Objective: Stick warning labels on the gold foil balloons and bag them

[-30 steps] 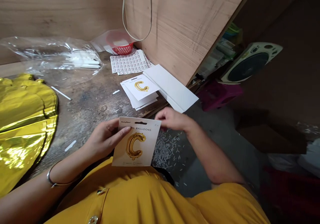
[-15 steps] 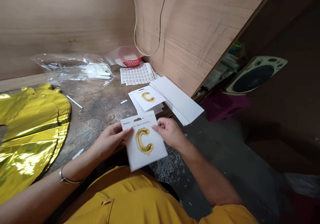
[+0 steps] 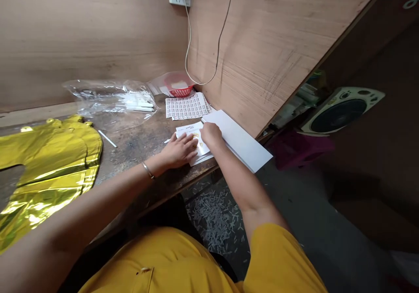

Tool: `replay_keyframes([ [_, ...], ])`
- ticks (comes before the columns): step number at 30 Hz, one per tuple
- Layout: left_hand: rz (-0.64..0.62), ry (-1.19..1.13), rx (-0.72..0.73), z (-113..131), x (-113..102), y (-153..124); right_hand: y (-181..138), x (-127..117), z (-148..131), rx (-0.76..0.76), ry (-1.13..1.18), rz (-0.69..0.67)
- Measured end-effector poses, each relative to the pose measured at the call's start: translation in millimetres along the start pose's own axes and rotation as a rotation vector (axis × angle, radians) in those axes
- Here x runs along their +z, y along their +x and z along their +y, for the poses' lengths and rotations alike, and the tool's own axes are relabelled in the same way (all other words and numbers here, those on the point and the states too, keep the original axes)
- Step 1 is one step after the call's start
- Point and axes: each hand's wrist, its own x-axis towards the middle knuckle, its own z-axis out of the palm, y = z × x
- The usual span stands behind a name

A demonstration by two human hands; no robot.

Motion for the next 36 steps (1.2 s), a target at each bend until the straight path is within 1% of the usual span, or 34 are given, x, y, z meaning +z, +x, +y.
replay_keyframes([
  [2,-0.032,0.011,-0.003,-3,10,3,-9,6,-5,-0.013,-0.064,0.022],
  [3,-0.042,0.022,-0.007,-3,12,3,-15,4,-4,-0.036,-0.088,0.040],
  [5,-0.051,0.044,-0.019,-2,13,4,-31,-7,4,-0.100,-0.124,0.074],
  [7,-0.052,0.066,-0.030,1,11,5,-47,-23,25,-0.146,-0.153,0.098],
  [8,-0.051,0.075,-0.033,3,10,6,-53,-30,38,-0.143,-0.174,0.097],
  [9,-0.048,0.084,-0.033,5,9,7,-58,-37,54,-0.126,-0.202,0.084],
  [10,-0.046,0.092,-0.031,7,8,9,-62,-41,69,-0.102,-0.237,0.043],
  [13,-0.041,0.109,-0.013,9,8,14,-67,-45,103,-0.054,-0.274,-0.045],
  [15,-0.037,0.117,-0.003,9,9,15,-67,-44,112,-0.034,-0.269,-0.046],
  [19,-0.020,0.113,-0.007,6,11,15,-66,-46,110,-0.010,-0.268,-0.030],
  [25,0.006,0.031,-0.019,2,16,14,-61,-49,109,-0.036,-0.295,0.008],
  [27,0.019,-0.017,-0.026,-1,15,16,-61,-48,109,-0.045,-0.312,0.039],
  [29,0.039,-0.077,-0.033,1,9,16,-65,-49,105,-0.055,-0.319,0.087],
  [31,0.075,-0.148,-0.039,11,-2,14,-79,-51,94,-0.058,-0.321,0.160],
  [32,0.096,-0.172,-0.036,21,-9,11,-90,-52,86,-0.064,-0.314,0.229],
  [34,0.145,-0.316,-0.035,46,-22,0,-121,-50,63,-0.112,-0.265,0.399],
  [35,0.155,-0.426,-0.028,60,-29,-7,-139,-48,50,-0.164,-0.217,0.484],
  [36,0.177,-0.747,-0.052,72,-34,-16,-156,-44,37,-0.236,-0.158,0.517],
])
